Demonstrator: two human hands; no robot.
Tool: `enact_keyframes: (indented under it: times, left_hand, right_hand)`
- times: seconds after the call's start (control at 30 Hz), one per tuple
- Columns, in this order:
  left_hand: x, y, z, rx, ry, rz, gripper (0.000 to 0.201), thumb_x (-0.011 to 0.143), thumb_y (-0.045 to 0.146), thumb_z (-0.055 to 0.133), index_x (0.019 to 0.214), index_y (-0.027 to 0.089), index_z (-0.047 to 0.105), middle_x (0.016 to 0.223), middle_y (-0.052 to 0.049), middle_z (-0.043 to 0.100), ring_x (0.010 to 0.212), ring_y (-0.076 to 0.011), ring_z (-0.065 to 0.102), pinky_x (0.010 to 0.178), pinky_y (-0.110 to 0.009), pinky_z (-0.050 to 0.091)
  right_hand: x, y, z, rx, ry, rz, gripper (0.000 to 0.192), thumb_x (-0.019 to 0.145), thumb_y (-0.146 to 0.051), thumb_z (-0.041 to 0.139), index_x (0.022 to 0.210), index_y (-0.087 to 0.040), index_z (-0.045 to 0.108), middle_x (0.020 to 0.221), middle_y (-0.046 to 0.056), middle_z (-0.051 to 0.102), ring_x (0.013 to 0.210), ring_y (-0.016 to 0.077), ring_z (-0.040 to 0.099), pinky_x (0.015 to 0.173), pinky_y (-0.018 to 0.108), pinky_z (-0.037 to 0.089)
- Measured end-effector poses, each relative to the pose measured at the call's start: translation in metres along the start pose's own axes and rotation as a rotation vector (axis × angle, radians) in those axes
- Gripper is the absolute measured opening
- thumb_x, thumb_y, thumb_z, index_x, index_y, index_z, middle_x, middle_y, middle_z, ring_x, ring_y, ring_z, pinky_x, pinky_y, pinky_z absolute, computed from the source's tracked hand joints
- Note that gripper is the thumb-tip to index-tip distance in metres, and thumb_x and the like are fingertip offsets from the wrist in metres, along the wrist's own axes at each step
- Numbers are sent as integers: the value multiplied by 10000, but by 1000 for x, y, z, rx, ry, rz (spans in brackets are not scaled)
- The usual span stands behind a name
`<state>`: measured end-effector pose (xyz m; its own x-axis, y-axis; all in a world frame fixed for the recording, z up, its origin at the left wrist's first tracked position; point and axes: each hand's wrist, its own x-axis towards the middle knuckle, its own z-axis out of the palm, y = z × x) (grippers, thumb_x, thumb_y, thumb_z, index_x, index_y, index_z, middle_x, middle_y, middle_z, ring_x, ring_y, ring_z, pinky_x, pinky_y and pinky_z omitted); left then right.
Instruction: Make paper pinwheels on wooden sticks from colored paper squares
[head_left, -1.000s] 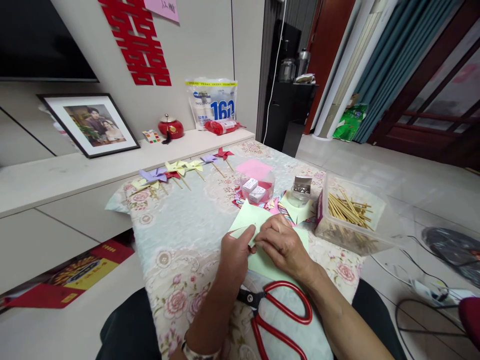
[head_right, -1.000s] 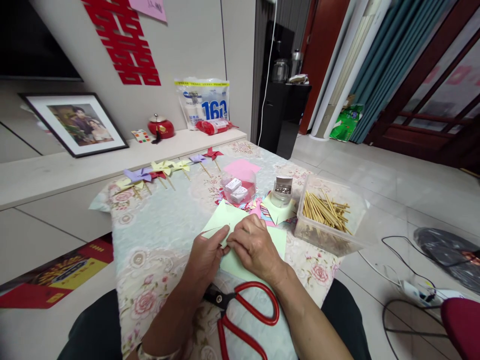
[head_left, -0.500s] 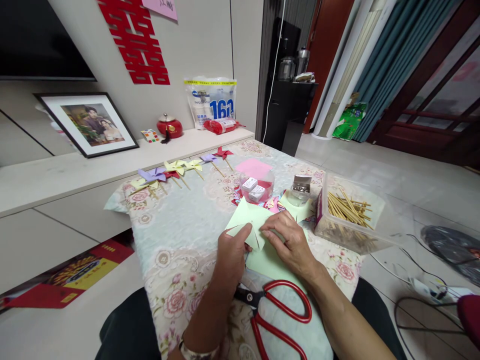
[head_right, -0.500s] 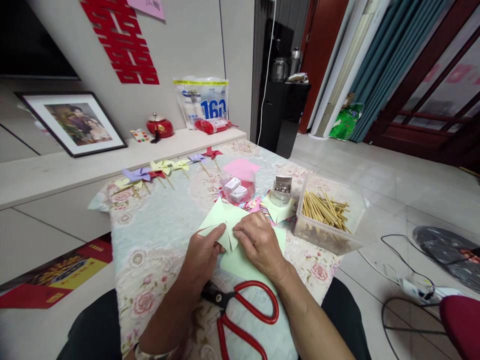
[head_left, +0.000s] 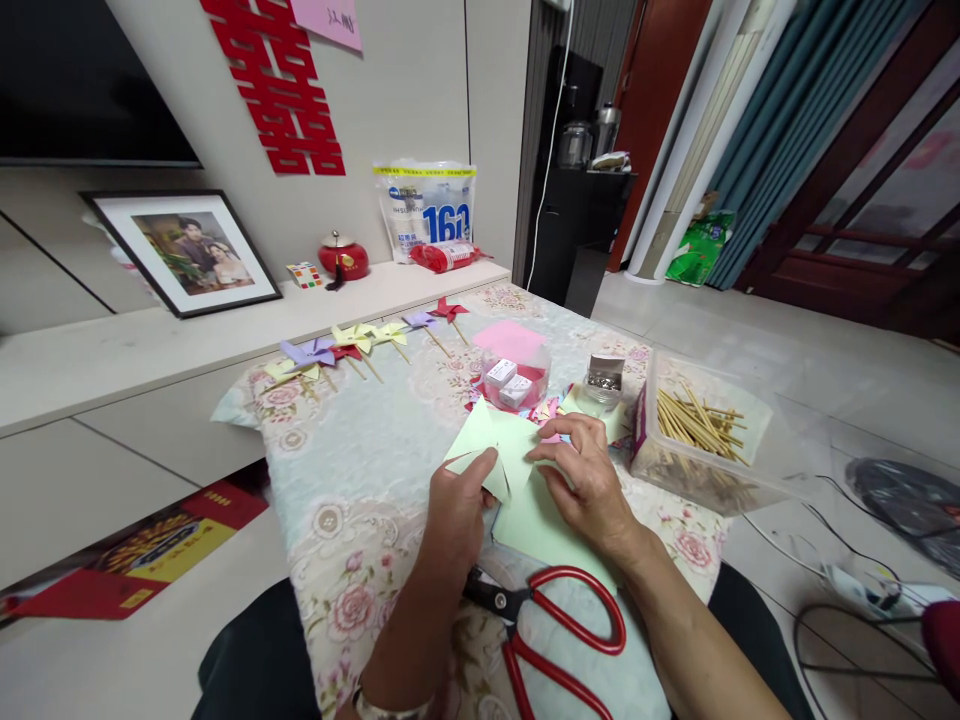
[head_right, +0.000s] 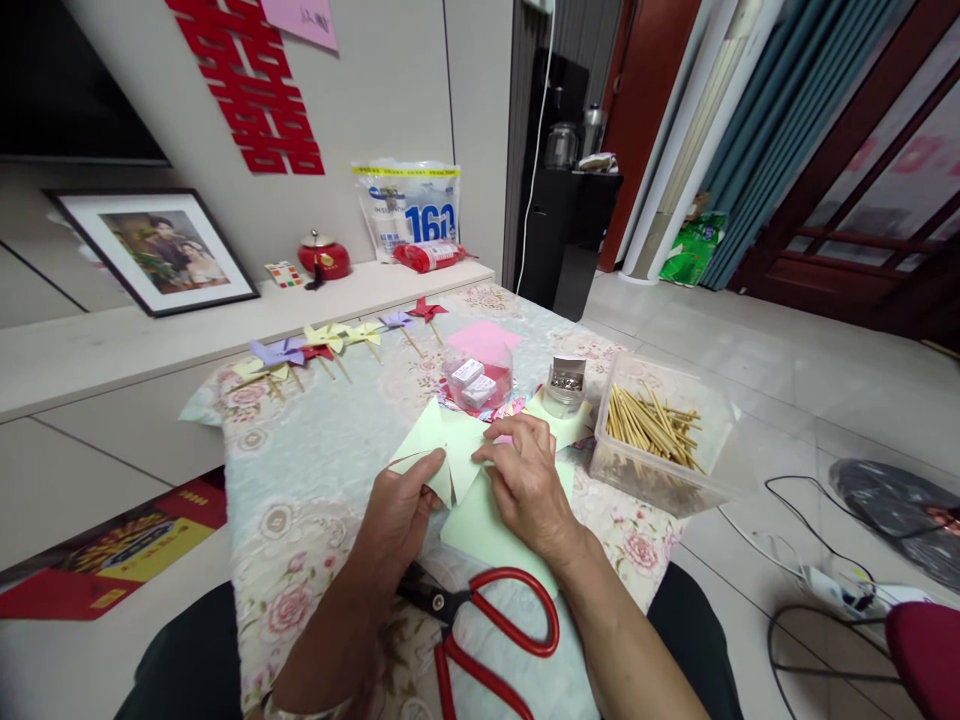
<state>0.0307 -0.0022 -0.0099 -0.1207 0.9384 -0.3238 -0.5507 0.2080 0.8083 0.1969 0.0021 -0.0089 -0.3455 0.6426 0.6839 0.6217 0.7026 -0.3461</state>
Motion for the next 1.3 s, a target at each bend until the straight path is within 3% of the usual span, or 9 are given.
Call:
enact_keyframes:
  times: [0.3, 0.47, 0.67, 0.8, 0.97, 1.3]
  left_hand:
    - [-3, 1, 1, 19, -27, 2, 343, 581, 298, 827, 850, 119, 712, 655, -4, 664, 527, -115, 531, 466, -217, 353]
    - [-4, 1, 2, 28, -81, 1, 483, 598, 307, 848, 1017, 109, 712, 756, -47, 735, 604, -170, 626, 554, -260, 470]
    - [-6, 5, 1, 8, -128, -2, 408, 601, 304, 854, 940, 114, 731, 833, -84, 769, 751, -241, 700, 642, -297, 523]
    - [-8, 13, 1, 29, -151, -41, 426, 567, 292, 862, 949, 137, 750, 836, -87, 774, 796, -277, 713, 646, -311, 533]
    - [-6, 13, -5, 53, -221, -52, 402, 585, 296, 861, 941, 139, 762, 864, -96, 776, 796, -271, 710, 697, -325, 543]
    - [1, 4, -10, 211, -198, -11, 436, 597, 240, 844, 1005, 114, 757, 868, -79, 780, 700, -191, 677, 662, -276, 522]
  right_hand:
    - [1, -4, -2, -14, -17, -30, 241, 876, -57, 563, 940, -262, 672, 1117, 75, 611, 1141, 310, 471, 913, 527, 411]
    - [1, -8, -1, -4, -14, -48, 217, 876, -71, 584, 901, -261, 685, 1100, 69, 627, 1139, 315, 473, 898, 522, 418]
    - [2, -3, -3, 124, -16, -10, 357, 847, -13, 535, 1061, -260, 681, 1212, 78, 620, 1209, 295, 471, 1001, 535, 401]
    - [3, 5, -9, 252, -17, 82, 296, 874, -88, 561, 1072, -267, 688, 1261, 79, 615, 1232, 295, 497, 1032, 541, 392]
    - [2, 8, -16, 383, -132, 124, 210, 920, -171, 582, 1049, -272, 713, 1322, 83, 589, 1286, 299, 480, 1064, 542, 386]
    - [3, 8, -18, 393, -218, 121, 140, 963, -296, 596, 953, -260, 731, 1342, 88, 594, 1299, 285, 488, 1092, 548, 360]
